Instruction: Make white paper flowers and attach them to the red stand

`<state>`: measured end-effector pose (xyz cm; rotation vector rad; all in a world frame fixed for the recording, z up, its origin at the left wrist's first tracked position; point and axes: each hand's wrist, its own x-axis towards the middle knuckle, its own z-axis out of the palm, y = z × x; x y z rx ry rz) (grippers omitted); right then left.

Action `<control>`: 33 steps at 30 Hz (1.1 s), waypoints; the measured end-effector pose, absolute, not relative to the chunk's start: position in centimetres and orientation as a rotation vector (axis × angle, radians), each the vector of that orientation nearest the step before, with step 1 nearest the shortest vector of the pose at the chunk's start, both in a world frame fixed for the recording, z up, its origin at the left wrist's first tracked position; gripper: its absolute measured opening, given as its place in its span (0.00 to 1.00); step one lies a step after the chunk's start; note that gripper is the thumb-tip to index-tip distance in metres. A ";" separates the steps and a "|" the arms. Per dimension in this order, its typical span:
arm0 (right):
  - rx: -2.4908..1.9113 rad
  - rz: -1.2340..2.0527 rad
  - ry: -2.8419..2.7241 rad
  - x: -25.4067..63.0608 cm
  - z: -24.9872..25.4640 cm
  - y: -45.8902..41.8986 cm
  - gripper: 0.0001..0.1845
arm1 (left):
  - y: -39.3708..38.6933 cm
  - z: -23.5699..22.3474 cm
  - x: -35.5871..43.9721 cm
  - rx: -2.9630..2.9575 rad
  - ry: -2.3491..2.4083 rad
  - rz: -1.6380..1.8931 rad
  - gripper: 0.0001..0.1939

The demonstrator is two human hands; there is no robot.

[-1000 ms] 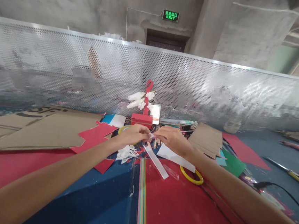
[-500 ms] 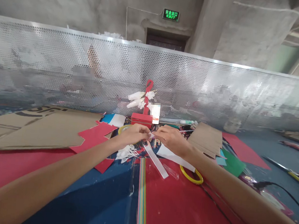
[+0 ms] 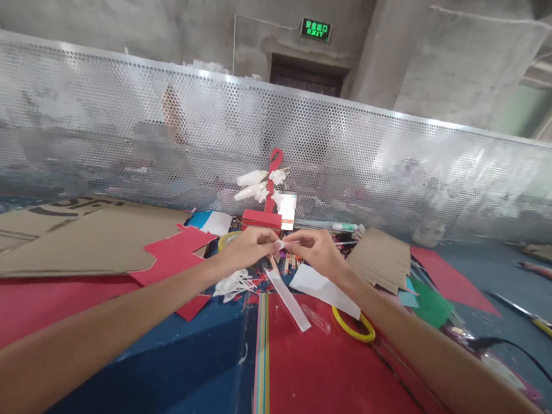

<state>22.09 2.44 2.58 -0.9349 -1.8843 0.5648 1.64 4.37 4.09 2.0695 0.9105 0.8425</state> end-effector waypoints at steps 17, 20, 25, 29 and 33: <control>-1.139 0.235 -2.043 22.1 2.7 1.8 0.25 | 4.2 3.9 2.0 2.088 0.850 0.822 0.12; -1.160 0.392 -2.009 22.1 2.6 1.9 0.30 | 4.3 3.9 2.0 2.104 0.844 0.808 0.12; -1.022 0.491 -1.992 22.4 2.3 2.5 0.16 | 4.6 3.6 1.9 2.088 0.900 0.780 0.13; -0.980 0.370 -1.982 22.5 2.1 2.6 0.10 | 4.7 3.8 1.7 2.051 0.902 0.772 0.13; -1.078 0.290 -1.984 22.5 2.0 2.5 0.11 | 4.6 3.8 1.8 2.034 0.906 0.784 0.12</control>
